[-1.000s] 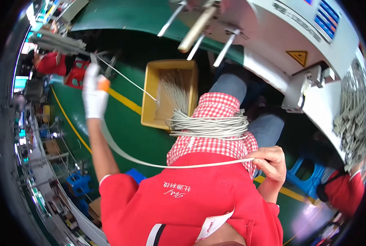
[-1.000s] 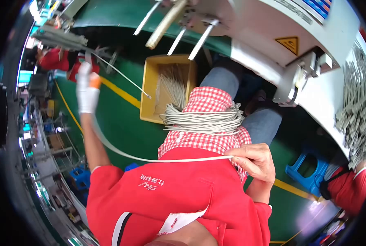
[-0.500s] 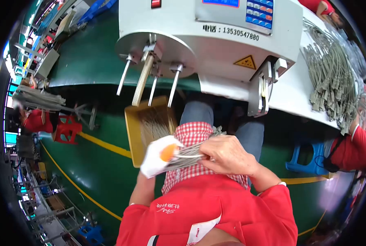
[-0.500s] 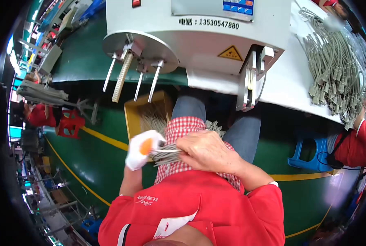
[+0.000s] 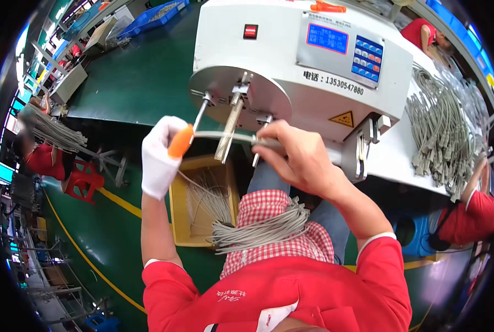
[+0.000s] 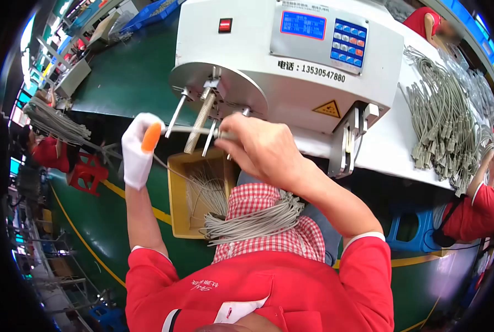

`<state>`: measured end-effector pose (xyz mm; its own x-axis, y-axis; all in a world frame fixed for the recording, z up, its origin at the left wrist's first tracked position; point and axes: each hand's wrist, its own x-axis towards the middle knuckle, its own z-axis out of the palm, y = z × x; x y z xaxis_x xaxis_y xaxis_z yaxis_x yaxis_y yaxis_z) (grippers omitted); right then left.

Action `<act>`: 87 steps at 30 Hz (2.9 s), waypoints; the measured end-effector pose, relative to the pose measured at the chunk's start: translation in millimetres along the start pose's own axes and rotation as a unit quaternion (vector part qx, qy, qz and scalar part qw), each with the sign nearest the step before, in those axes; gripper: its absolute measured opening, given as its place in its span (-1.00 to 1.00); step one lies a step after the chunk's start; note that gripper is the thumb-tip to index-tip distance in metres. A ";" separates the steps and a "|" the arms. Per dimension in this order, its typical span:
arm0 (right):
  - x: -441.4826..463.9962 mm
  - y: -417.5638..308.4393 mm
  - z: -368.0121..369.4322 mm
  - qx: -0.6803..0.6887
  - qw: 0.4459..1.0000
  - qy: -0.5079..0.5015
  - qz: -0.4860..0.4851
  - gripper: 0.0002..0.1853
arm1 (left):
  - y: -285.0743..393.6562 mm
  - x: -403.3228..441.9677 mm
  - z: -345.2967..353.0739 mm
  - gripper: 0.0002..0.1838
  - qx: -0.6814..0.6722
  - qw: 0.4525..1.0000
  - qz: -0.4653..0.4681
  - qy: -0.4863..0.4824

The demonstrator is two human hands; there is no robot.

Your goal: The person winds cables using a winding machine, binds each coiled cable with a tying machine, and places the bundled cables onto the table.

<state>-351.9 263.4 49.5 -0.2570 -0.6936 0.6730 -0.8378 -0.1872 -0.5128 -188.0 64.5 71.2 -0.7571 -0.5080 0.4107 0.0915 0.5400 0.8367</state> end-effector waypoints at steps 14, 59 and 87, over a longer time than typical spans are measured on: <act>18.1 26.8 29.6 -0.015 0.991 0.095 0.095 -0.68 | -99.7 34.0 24.5 -0.89 -0.069 0.990 -0.059 0.110; -4.0 -5.4 52.0 0.176 0.979 0.042 0.088 -0.86 | -122.1 -21.7 61.8 -0.34 -0.566 0.814 -0.129 0.030; -176.2 20.7 -93.3 -0.017 0.980 0.164 0.115 -0.73 | 55.5 -39.8 211.4 -0.73 -0.292 0.769 -0.338 -0.458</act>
<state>-369.0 446.6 -29.9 -0.5775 -0.4527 0.6794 -0.7537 -0.0241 -0.6567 -289.6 256.5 24.6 -0.8726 0.2895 -0.3934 -0.4511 -0.1686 0.8764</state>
